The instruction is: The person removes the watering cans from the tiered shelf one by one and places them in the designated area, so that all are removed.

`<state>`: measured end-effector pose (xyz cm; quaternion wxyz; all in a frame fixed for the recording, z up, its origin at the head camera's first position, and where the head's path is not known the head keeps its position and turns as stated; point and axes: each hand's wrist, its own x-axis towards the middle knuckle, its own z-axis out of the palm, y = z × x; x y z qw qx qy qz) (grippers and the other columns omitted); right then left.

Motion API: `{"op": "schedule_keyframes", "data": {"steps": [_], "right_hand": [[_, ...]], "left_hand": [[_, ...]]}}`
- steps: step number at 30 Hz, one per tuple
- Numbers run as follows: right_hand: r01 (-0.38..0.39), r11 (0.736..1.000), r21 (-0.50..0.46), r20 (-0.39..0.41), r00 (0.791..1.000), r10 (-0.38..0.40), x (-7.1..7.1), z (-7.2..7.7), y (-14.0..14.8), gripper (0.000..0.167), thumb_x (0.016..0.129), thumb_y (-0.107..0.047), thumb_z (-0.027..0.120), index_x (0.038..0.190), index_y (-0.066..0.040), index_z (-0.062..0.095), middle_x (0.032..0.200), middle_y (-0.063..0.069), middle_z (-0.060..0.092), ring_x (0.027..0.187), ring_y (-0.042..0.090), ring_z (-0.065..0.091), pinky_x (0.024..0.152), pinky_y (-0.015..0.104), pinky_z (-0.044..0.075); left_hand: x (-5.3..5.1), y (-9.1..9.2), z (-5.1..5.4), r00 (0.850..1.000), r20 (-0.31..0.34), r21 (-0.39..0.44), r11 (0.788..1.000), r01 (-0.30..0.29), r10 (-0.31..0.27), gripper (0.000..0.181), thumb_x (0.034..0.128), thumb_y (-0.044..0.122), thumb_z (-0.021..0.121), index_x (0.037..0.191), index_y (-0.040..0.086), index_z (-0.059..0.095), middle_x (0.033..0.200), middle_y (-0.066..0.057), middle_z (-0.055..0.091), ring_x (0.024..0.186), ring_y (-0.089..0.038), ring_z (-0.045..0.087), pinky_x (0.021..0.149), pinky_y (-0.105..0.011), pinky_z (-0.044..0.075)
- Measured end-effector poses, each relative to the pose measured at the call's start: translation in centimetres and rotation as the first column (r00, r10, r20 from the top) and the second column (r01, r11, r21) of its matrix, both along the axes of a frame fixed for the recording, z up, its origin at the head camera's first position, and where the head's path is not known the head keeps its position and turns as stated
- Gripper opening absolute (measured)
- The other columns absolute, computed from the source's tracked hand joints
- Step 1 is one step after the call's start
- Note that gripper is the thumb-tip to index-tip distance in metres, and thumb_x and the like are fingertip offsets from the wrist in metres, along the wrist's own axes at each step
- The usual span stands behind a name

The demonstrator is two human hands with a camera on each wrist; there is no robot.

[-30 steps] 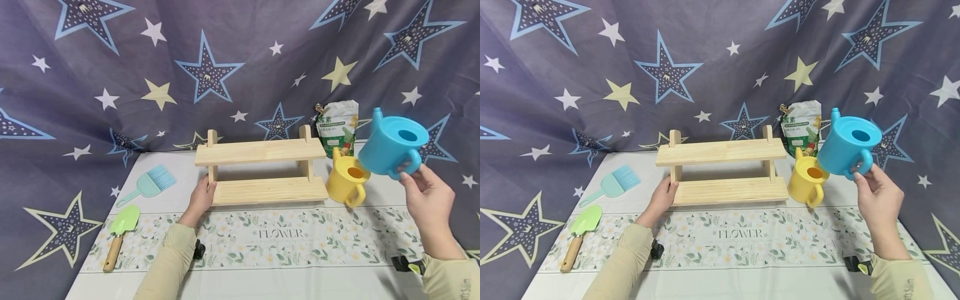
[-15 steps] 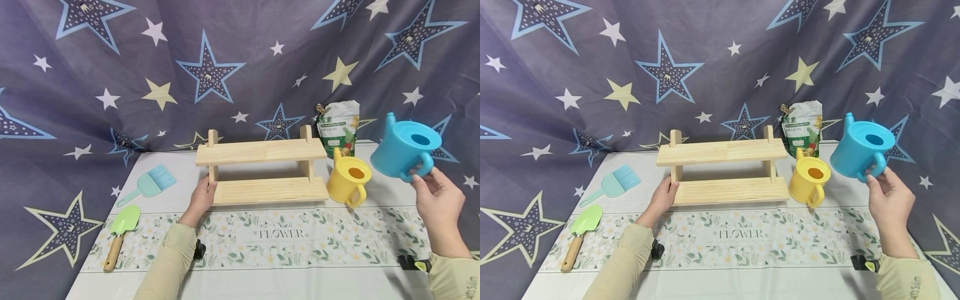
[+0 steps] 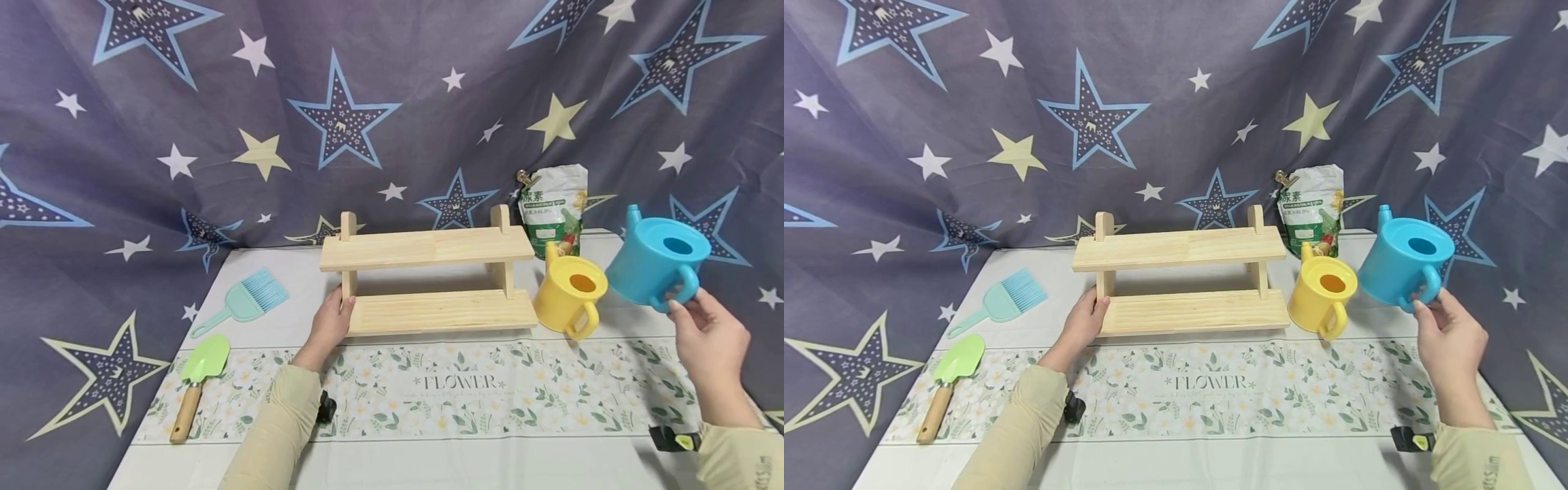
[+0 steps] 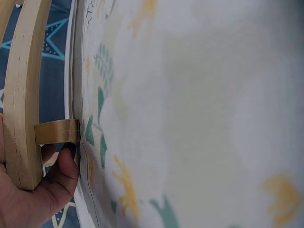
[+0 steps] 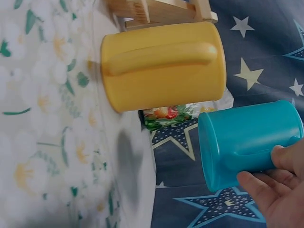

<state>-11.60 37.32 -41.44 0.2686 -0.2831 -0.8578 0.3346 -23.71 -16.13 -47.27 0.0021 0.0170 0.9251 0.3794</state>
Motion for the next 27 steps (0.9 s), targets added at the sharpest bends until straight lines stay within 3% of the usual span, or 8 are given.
{"op": "schedule_keyframes", "data": {"steps": [2,8,16,19,22,23,27], "right_hand": [[0.005,1.000,-0.016,0.021,1.000,-0.005,0.1,-0.3,0.1,0.040,0.102,-0.021,0.053,0.142,-0.017,0.053,0.132,0.014,0.060,0.122,0.022,0.057,0.101,0.048,0.044],[0.031,0.995,-0.091,0.099,0.995,-0.022,0.2,-1.1,0.5,0.042,0.100,-0.029,0.056,0.142,-0.025,0.053,0.131,0.009,0.061,0.110,-0.004,0.057,0.099,0.043,0.047],[-0.011,0.998,-0.056,0.125,0.992,0.018,0.3,-2.6,0.3,0.043,0.102,-0.023,0.054,0.144,-0.019,0.051,0.133,0.013,0.060,0.116,0.013,0.060,0.095,0.049,0.049],[-0.037,0.999,-0.039,0.126,0.991,0.041,0.4,-3.1,0.2,0.044,0.101,-0.021,0.055,0.144,-0.016,0.050,0.129,0.015,0.062,0.111,0.019,0.064,0.080,0.031,0.056],[-0.056,0.998,-0.036,0.141,0.988,0.061,0.5,-3.6,0.2,0.045,0.101,-0.021,0.056,0.145,-0.016,0.049,0.127,0.017,0.063,0.095,0.007,0.065,0.060,0.010,0.044],[-0.064,0.997,-0.039,0.145,0.987,0.069,0.5,-3.7,0.3,0.045,0.101,-0.021,0.056,0.145,-0.016,0.049,0.126,0.017,0.063,0.090,0.003,0.063,0.057,0.007,0.037],[-0.077,0.996,-0.039,0.155,0.984,0.082,0.5,-4.2,0.3,0.043,0.101,-0.020,0.056,0.143,-0.014,0.052,0.124,0.016,0.064,0.084,-0.001,0.057,0.057,0.006,0.037]], "left_hand": [[0.0,0.0,0.0,1.000,0.002,-0.003,1.000,0.002,-0.002,0.050,0.1057,0.026,0.041,0.150,0.005,0.033,0.144,-0.021,0.043,0.133,-0.037,0.042,0.110,-0.052,0.033],[-0.1,-0.1,-0.1,1.000,0.001,-0.002,1.000,0.003,-0.003,0.050,0.1055,0.026,0.042,0.150,0.006,0.033,0.144,-0.021,0.043,0.133,-0.037,0.042,0.110,-0.051,0.033],[-0.1,-0.1,0.0,1.000,-0.008,0.001,1.000,0.008,-0.008,0.050,0.1057,0.026,0.041,0.150,0.003,0.033,0.143,-0.022,0.044,0.132,-0.038,0.043,0.110,-0.052,0.034],[-0.1,-0.1,0.0,1.000,0.000,0.001,1.000,0.007,-0.007,0.051,0.1057,0.028,0.041,0.150,0.004,0.033,0.143,-0.021,0.043,0.133,-0.037,0.043,0.110,-0.051,0.033],[-0.1,-0.1,-0.1,1.000,0.006,-0.002,1.000,0.010,-0.010,0.051,0.1059,0.029,0.040,0.150,0.004,0.032,0.144,-0.021,0.043,0.133,-0.037,0.042,0.110,-0.051,0.033],[-0.1,-0.1,-0.1,1.000,0.008,-0.001,1.000,0.008,-0.008,0.052,0.1058,0.029,0.040,0.150,0.005,0.032,0.144,-0.021,0.043,0.133,-0.036,0.042,0.110,-0.051,0.033],[-0.1,-0.1,-0.1,1.000,0.000,0.001,1.000,0.011,-0.011,0.051,0.1058,0.028,0.041,0.150,0.004,0.033,0.144,-0.021,0.043,0.133,-0.037,0.042,0.110,-0.051,0.033]]}}
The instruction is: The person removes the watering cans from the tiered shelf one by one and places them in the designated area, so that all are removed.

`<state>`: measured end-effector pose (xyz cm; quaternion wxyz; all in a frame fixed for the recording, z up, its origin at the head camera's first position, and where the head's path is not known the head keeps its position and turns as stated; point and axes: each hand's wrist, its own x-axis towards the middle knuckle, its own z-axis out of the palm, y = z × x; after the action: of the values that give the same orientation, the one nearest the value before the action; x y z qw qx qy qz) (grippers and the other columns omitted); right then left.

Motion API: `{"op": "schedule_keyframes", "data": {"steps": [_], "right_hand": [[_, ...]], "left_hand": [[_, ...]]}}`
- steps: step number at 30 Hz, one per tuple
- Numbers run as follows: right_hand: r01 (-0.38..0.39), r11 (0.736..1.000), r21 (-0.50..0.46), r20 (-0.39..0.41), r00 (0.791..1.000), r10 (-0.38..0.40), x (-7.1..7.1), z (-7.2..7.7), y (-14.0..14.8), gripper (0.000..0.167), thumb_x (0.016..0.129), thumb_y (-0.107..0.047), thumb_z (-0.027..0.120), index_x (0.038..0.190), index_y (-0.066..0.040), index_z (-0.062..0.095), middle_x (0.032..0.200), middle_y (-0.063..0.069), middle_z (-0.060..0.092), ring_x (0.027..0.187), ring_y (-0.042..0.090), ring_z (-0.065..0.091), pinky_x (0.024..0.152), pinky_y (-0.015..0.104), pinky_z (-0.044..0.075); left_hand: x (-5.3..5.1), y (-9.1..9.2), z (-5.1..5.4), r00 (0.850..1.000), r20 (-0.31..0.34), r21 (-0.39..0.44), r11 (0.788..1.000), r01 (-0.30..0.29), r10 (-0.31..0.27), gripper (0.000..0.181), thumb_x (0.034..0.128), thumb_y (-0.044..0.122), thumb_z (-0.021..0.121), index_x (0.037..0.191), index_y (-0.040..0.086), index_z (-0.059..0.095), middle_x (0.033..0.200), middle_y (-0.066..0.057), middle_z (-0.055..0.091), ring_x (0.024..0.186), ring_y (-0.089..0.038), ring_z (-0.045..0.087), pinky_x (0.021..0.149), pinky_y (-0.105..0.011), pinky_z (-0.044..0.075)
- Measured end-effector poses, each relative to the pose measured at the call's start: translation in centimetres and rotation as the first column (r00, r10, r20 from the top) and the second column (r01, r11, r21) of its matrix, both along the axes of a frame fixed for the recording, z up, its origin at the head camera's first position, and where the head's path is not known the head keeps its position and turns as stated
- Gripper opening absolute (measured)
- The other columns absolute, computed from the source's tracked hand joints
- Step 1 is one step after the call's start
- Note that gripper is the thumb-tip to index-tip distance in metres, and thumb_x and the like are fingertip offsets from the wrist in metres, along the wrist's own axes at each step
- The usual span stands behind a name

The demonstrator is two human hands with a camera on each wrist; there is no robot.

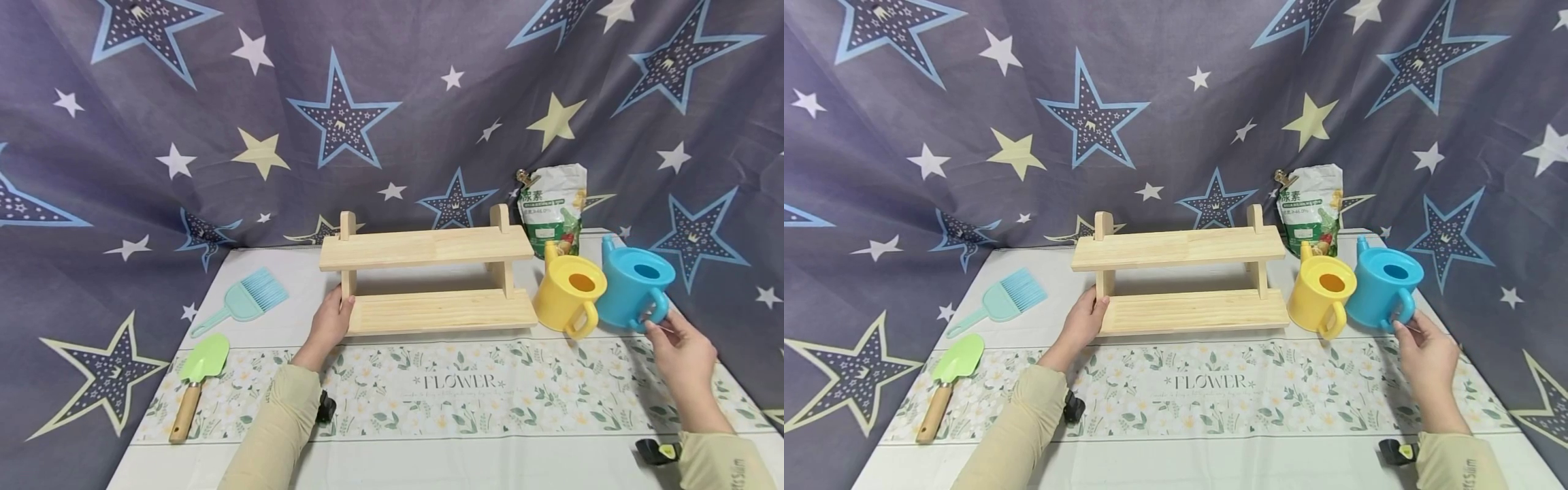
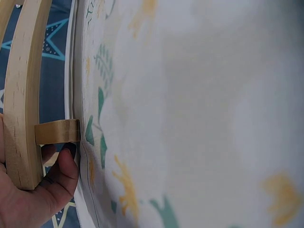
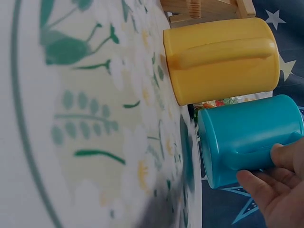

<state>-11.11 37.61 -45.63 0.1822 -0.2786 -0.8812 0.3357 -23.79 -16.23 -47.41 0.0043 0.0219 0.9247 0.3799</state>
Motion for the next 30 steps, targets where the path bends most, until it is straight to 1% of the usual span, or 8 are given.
{"op": "schedule_keyframes", "data": {"steps": [4,6,10,12,19,24,27,30], "right_hand": [[-0.019,1.000,0.004,0.018,1.000,0.019,0.0,-0.4,0.0,0.042,0.101,-0.018,0.055,0.142,-0.009,0.051,0.125,0.017,0.063,0.104,0.028,0.064,0.067,0.023,0.053],[-0.040,0.999,-0.019,0.019,0.999,0.040,0.1,-0.6,0.0,0.043,0.101,-0.017,0.054,0.143,-0.006,0.049,0.128,0.020,0.061,0.113,0.039,0.060,0.087,0.038,0.054],[-0.070,0.996,-0.058,0.022,0.997,0.071,0.2,-0.9,0.0,0.043,0.102,-0.014,0.052,0.143,-0.001,0.046,0.131,0.025,0.057,0.118,0.046,0.055,0.097,0.056,0.044],[-0.081,0.995,-0.053,0.035,0.996,0.083,0.2,-1.1,0.1,0.042,0.102,-0.013,0.050,0.141,0.001,0.047,0.130,0.027,0.057,0.116,0.046,0.056,0.088,0.055,0.049],[-0.113,0.992,-0.064,0.091,0.989,0.118,0.2,-1.1,0.2,0.041,0.101,-0.010,0.050,0.137,0.009,0.046,0.129,0.034,0.053,0.114,0.050,0.055,0.084,0.056,0.051],[-0.125,0.992,0.019,0.072,0.990,0.123,0.8,-0.6,-0.1,0.051,0.099,-0.015,0.057,0.142,0.007,0.041,0.132,0.033,0.051,0.113,0.051,0.055,0.080,0.056,0.053],[-0.095,0.995,0.041,0.033,0.995,0.094,1.5,0.0,-0.8,0.057,0.098,-0.018,0.059,0.146,0.004,0.037,0.135,0.032,0.050,0.114,0.051,0.054,0.105,0.055,0.037],[-0.025,0.999,0.040,-0.055,0.998,0.027,2.0,1.2,-2.1,0.054,0.098,-0.016,0.057,0.146,0.001,0.040,0.136,0.028,0.051,0.117,0.050,0.053,0.113,0.056,0.025]], "left_hand": [[0.0,0.0,0.0,1.000,-0.003,0.001,1.000,0.001,-0.001,0.050,0.1059,0.028,0.041,0.150,0.004,0.034,0.143,-0.022,0.043,0.132,-0.038,0.043,0.110,-0.052,0.033],[0.0,0.0,0.0,1.000,-0.001,0.002,1.000,0.000,0.000,0.050,0.1060,0.028,0.041,0.150,0.004,0.034,0.143,-0.021,0.043,0.132,-0.037,0.043,0.110,-0.052,0.034],[0.0,0.0,-0.1,1.000,-0.004,0.004,1.000,0.000,0.000,0.050,0.1060,0.028,0.041,0.150,0.004,0.034,0.143,-0.022,0.043,0.132,-0.038,0.043,0.110,-0.052,0.034],[-0.1,0.0,-0.1,1.000,-0.005,0.008,1.000,-0.001,0.001,0.050,0.1058,0.028,0.041,0.149,0.004,0.034,0.143,-0.022,0.043,0.132,-0.038,0.043,0.109,-0.052,0.034],[-0.1,0.1,0.1,1.000,-0.001,0.015,1.000,-0.001,0.001,0.051,0.1055,0.028,0.043,0.149,0.003,0.034,0.144,-0.023,0.042,0.133,-0.038,0.042,0.110,-0.052,0.033],[-0.2,0.0,0.0,1.000,0.020,0.031,0.999,-0.017,0.016,0.054,0.1054,0.029,0.042,0.151,0.003,0.030,0.148,-0.021,0.039,0.135,-0.037,0.039,0.112,-0.051,0.030],[-0.3,-0.2,-0.1,1.000,0.024,0.035,0.999,-0.017,0.017,0.057,0.1053,0.030,0.042,0.153,0.003,0.026,0.152,-0.021,0.035,0.138,-0.037,0.035,0.113,-0.050,0.028],[-0.2,-0.5,0.0,1.000,0.009,0.016,1.000,-0.013,0.013,0.059,0.1051,0.030,0.043,0.153,0.002,0.023,0.153,-0.021,0.033,0.140,-0.038,0.032,0.114,-0.052,0.026]]}}
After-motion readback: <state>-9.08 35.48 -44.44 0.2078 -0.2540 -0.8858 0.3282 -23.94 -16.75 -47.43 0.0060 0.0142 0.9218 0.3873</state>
